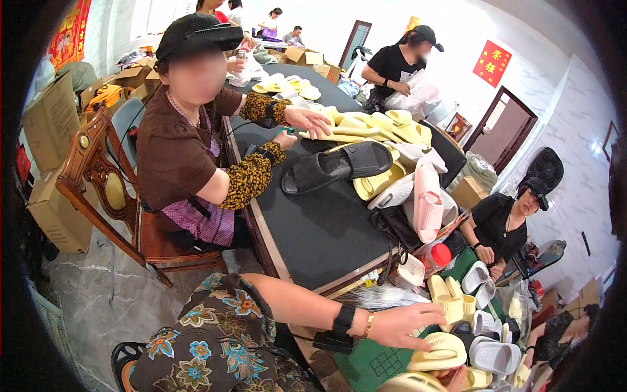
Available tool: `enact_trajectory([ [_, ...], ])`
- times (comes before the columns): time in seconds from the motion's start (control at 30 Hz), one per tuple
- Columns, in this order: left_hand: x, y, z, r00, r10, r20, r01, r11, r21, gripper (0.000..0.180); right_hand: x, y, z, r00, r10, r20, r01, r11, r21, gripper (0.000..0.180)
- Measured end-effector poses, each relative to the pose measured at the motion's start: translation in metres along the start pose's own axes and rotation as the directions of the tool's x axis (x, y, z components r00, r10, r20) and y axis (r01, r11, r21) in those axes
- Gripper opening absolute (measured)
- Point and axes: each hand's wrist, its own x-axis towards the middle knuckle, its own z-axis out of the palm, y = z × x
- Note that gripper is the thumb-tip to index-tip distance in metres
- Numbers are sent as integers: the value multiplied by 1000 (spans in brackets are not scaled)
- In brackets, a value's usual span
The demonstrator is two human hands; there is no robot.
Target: Inspecting pairs of plastic slippers, applying small labels to the footbeds, and organizing them for packaging.
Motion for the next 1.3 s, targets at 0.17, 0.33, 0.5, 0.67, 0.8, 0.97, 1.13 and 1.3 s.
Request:
enact_trajectory([
  [0.17,-30,-2,4,940,-339,31,337,915,-224,57,2,-34,21,922,-387,29,381,888,-257,44],
  [0.33,-57,2,31,931,-364,-7,336,869,-363,77,-2,-24,56,966,-183,-184,216,960,180,44],
  [0.5,-59,-15,36,836,-548,-37,458,731,-505,69,-19,-14,56,979,-186,83,166,965,203,48],
  [0.67,-53,-15,27,803,-593,-65,483,710,-513,41,-35,-24,49,961,176,214,-198,976,86,34],
  [0.8,-63,-41,27,749,-649,-133,536,712,-453,33,-32,10,54,987,139,85,-130,987,-97,22],
  [0.97,-74,-43,3,591,-801,-93,580,503,-640,27,-9,28,19,962,217,168,-117,879,-462,24],
  [1.13,-86,-52,-10,521,-853,-24,584,376,-719,25,5,66,29,969,-58,240,199,762,-616,49],
  [1.3,-87,-48,-9,437,-890,127,521,136,-842,19,1,130,59,956,-13,293,212,719,-662,55],
])
